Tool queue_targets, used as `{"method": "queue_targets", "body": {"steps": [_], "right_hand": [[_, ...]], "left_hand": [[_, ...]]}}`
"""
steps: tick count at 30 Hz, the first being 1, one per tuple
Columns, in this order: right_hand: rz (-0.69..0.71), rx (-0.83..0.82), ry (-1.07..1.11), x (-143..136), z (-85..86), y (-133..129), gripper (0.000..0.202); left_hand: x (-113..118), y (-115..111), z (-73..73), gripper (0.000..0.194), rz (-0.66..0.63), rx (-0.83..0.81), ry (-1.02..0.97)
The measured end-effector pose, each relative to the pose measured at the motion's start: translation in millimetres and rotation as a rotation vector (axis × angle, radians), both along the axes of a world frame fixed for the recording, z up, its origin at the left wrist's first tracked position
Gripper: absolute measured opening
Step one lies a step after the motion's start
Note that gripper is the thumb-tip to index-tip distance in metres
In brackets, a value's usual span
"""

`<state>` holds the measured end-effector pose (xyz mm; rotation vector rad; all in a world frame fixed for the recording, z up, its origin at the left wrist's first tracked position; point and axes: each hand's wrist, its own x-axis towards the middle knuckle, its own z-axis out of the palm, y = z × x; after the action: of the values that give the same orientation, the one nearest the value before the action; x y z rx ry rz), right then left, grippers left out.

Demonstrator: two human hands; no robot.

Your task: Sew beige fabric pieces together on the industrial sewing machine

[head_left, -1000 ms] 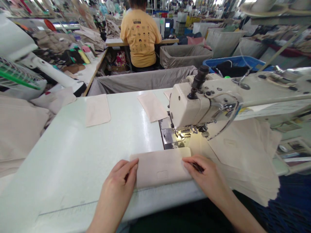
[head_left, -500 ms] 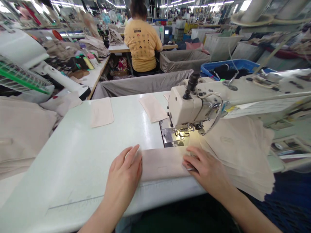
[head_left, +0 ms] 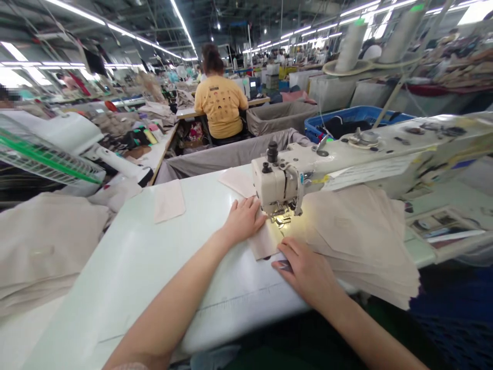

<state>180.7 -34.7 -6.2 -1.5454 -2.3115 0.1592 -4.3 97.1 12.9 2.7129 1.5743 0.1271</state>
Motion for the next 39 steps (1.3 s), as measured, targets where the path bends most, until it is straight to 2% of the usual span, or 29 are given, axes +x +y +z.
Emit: {"method": "queue_targets", "body": {"steps": [4, 8, 22, 31, 39], "right_hand": [[-0.031, 0.016, 0.032, -2, -3.2, 0, 0.023], [-0.054, 0.037, 0.041, -3, -7.8, 0, 0.02], [-0.101, -0.022, 0.01, -7, -5.1, 2, 0.011], [-0.078, -0.029, -0.011, -6, -4.8, 3, 0.01], [-0.077, -0.058, -0.064, -9, 1.4, 10, 0.011]], "left_hand": [[-3, 19, -3.7, 0.034, -0.125, -0.036, -0.051], [-3, 25, -5.2, 0.029, -0.174, -0.019, -0.056], [0, 23, -7.2, 0.029, -0.14, 0.018, -0.055], [-1, 25, -10.2, 0.03, -0.17, 0.024, -0.086], [0, 32, -2.8, 0.026, -0.171, 0.002, -0.047]]}}
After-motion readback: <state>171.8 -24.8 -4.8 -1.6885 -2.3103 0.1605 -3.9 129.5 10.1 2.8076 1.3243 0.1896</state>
